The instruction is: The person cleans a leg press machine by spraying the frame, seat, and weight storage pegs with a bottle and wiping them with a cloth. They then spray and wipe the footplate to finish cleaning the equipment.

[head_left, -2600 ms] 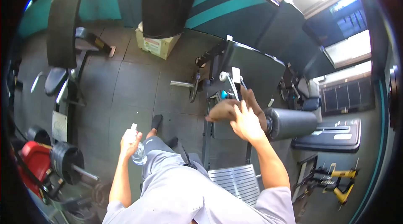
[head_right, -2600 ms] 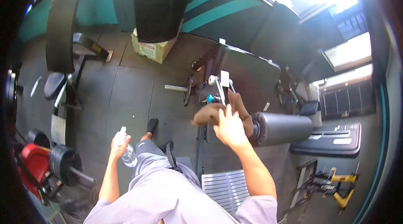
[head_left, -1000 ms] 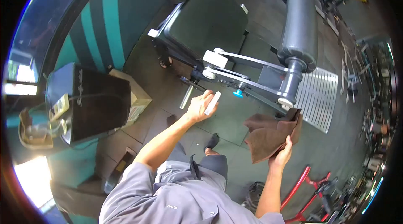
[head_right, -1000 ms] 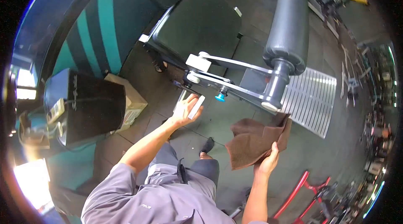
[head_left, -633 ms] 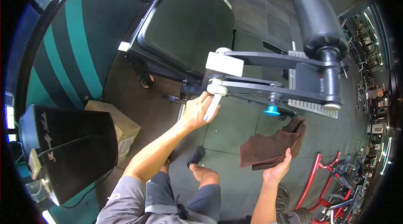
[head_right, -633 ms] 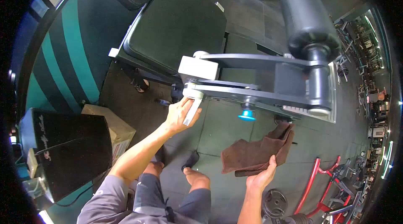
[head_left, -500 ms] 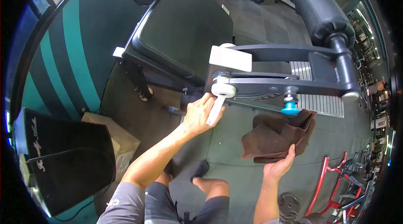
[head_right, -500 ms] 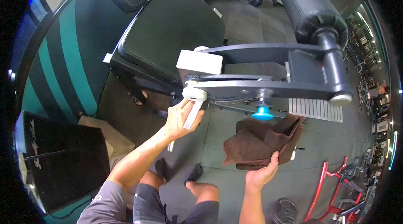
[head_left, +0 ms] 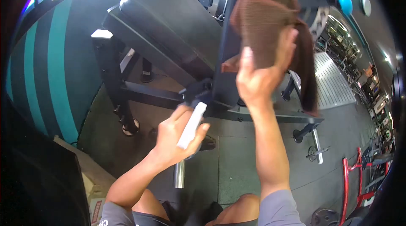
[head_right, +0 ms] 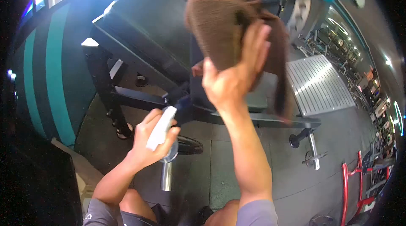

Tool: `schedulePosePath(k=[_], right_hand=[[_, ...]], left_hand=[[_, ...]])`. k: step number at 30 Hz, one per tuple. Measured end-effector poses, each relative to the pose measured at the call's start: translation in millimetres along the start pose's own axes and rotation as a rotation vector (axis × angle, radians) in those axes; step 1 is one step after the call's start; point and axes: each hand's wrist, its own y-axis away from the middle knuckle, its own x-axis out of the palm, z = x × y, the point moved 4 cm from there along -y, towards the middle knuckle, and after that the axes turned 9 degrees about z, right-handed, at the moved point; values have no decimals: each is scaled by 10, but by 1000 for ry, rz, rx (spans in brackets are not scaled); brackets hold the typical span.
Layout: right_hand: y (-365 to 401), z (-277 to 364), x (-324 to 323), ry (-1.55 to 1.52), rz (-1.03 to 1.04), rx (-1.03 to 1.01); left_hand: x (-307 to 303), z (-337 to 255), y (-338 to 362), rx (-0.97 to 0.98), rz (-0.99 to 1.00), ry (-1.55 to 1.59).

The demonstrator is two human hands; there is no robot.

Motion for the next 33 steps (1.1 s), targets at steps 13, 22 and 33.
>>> schedulePosePath(k=[13, 22, 33], right_hand=[[320, 253, 286, -43, 324, -191], [-308, -208, -135, 38, -90, -42], [-249, -251, -132, 112, -30, -220]], left_hand=[[300, -23, 1380, -195, 132, 269], [-92, -367, 471, 214, -1, 58], [405, 141, -173, 2, 9, 94]])
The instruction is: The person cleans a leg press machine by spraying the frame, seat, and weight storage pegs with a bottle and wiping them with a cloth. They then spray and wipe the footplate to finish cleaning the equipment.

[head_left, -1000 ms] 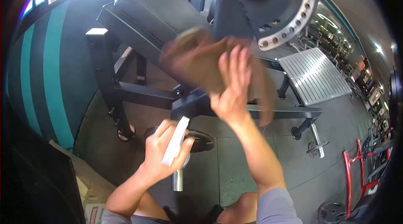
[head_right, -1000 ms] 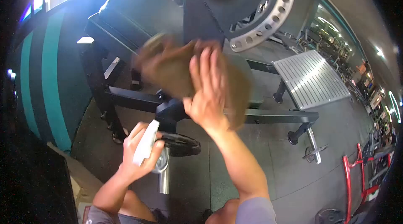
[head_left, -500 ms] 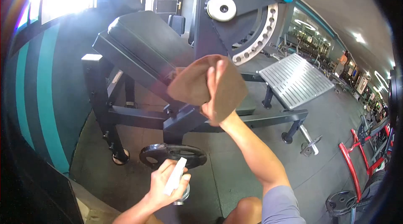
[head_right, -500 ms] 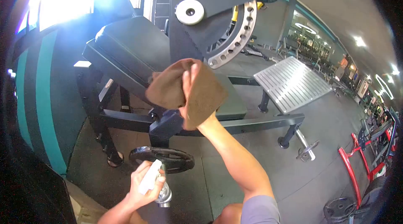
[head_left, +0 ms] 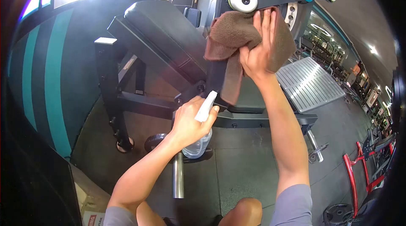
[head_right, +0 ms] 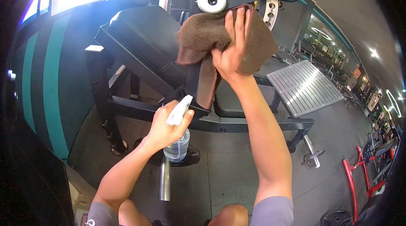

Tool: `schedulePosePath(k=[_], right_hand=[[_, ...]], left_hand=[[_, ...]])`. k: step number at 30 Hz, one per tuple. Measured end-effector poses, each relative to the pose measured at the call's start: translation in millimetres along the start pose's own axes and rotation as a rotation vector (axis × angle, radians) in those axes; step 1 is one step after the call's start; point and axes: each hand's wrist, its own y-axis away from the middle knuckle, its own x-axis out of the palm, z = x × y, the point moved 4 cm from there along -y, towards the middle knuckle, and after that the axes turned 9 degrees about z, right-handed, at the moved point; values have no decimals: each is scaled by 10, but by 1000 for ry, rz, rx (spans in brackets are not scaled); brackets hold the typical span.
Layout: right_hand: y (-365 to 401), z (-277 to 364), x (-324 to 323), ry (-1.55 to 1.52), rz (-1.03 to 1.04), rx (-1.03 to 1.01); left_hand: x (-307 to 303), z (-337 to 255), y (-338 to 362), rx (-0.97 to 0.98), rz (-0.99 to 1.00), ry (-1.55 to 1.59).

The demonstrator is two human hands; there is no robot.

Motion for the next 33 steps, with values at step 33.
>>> schedulePosePath(k=[33], right_hand=[[1911, 2118, 1329, -351, 968, -456]], left_hand=[[-387, 397, 1975, -284, 35, -42]])
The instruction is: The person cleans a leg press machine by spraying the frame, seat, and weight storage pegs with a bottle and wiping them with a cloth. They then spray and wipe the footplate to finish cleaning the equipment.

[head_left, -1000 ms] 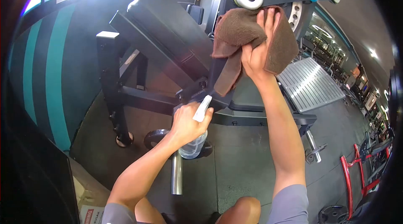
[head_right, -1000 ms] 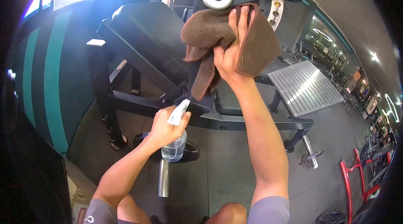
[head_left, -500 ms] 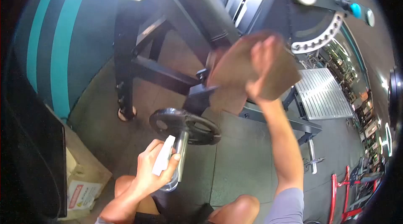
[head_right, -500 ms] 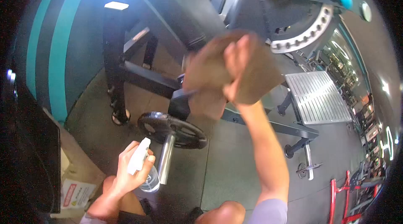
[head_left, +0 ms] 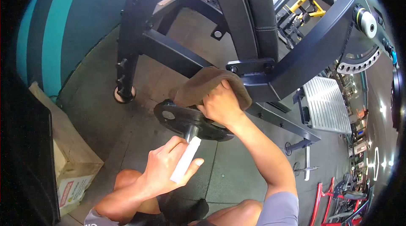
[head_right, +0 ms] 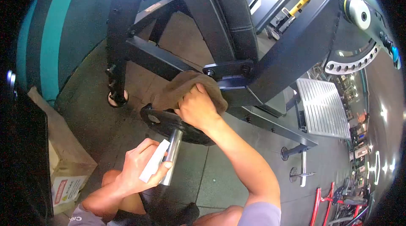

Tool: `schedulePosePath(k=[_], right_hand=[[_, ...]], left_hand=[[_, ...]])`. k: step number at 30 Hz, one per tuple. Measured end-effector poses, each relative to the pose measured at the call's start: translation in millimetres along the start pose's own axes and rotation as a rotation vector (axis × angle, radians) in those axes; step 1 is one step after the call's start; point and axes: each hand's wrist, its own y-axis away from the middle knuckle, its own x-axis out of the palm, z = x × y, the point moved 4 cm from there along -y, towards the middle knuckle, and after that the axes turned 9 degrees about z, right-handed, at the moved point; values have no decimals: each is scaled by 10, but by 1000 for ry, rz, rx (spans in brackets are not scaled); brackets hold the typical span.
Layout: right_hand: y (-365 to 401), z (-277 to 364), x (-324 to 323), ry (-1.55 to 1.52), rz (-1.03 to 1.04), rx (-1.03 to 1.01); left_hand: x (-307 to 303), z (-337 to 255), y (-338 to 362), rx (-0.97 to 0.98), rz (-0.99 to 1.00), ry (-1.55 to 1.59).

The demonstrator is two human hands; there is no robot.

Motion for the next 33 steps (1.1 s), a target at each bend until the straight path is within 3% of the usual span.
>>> schedulePosePath(k=[2, 4, 6, 8, 10, 13, 15, 17, 18, 20, 22, 24, 26, 31, 32, 33], right_hand=[[65, -49, -48, 65, 192, 1], [335, -279, -118, -6, -155, -65], [563, -378, -213, 137, -123, -111], [477, -218, -377, -68, -245, 55], [297, 56, -138, -531, -462, 268], [-282, 523, -157, -209, -523, 398], [-731, 522, 2, -860, -467, 463], [-1334, 405, -137, -1297, -111, 722], [-1656, 538, 55, -943, -698, 688], [-2041, 696, -13, -468, -456, 482], [-2055, 709, -1, -275, -324, 434], [-1939, 497, 236, -168, -303, 289], [-1644, 343, 247, -235, -253, 402], [-1263, -115, -15, -865, -423, 747], [-1312, -234, -26, -1375, -406, 911], [-1312, -148, -451, -1487, -381, 920]], left_hand=[[12, 23, -21, -4, 23, 17], [-34, 42, -15, -19, 29, 26], [-113, 3, -28, -30, 28, 42], [-152, 18, -19, -71, 23, 73], [-168, 39, -2, -68, 10, 93], [-230, 21, 2, -20, -61, 94], [-332, -41, 12, 40, -101, 11], [-422, -96, 49, 64, -128, -35], [-462, -123, 64, 79, -139, -58], [-488, -132, 90, 48, -133, -56], [-485, -92, 107, 78, -154, -75], [-480, -69, 115, 59, -147, -50], [-468, -36, 121, 37, -153, -32], [-404, -63, 165, 33, -106, -19], [-408, -82, 172, 52, -111, -23], [-405, -99, 168, 79, -103, -15]])
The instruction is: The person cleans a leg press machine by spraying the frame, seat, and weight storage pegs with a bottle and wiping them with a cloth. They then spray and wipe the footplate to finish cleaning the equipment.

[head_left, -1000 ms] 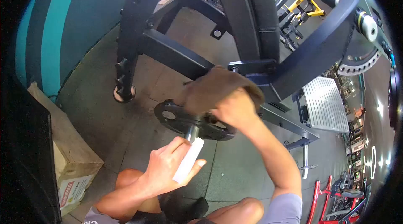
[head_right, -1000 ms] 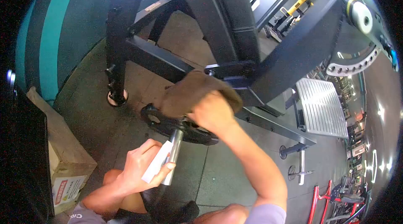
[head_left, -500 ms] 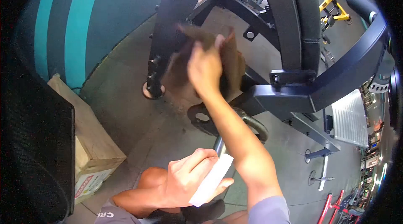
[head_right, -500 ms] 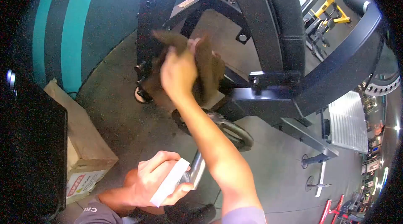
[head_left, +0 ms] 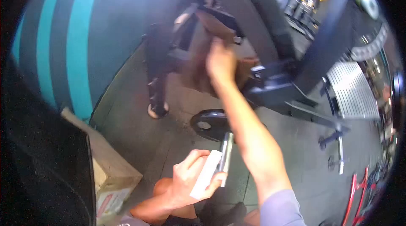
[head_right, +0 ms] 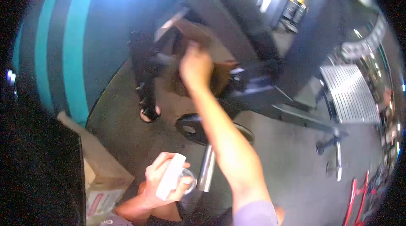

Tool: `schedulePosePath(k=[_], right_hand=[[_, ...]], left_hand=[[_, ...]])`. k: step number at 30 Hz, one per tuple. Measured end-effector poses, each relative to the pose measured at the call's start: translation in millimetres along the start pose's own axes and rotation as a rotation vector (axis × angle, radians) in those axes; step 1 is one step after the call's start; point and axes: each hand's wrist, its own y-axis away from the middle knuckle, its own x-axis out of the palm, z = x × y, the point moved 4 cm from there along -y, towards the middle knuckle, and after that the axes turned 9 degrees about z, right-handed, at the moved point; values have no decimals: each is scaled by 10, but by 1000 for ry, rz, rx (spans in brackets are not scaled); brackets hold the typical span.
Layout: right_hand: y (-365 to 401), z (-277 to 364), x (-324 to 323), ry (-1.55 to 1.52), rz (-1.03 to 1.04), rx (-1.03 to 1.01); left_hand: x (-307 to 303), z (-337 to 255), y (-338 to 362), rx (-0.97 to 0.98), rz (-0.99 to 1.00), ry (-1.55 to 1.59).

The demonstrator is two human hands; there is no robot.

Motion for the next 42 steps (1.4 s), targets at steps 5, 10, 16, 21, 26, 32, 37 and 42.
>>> schedulePosePath(k=[5, 10, 16, 21, 26, 32, 37, 42], right_hand=[[22, -602, 738, 964, 19, -733], [406, -721, -83, -94, 249, -61], [1501, 78, -1981, -850, -223, -389], [2063, 381, -2269, -111, -559, -965], [1218, -618, -1291, 356, 56, -761], [1284, -923, -1058, 390, 105, -569], [1258, -560, -1193, -581, -206, -262], [840, 164, -220, 367, -176, -1066]], left_hand=[[38, -106, -35, -11, 9, 31], [2, -215, 1, -47, -10, 59], [29, -265, -8, -56, 15, 95], [179, -302, -47, -35, 65, 46], [307, -444, -83, 86, 148, -82], [322, -534, 35, 117, 137, -89], [286, -578, 78, 142, 138, -152], [375, -483, 25, 192, 252, -168]])
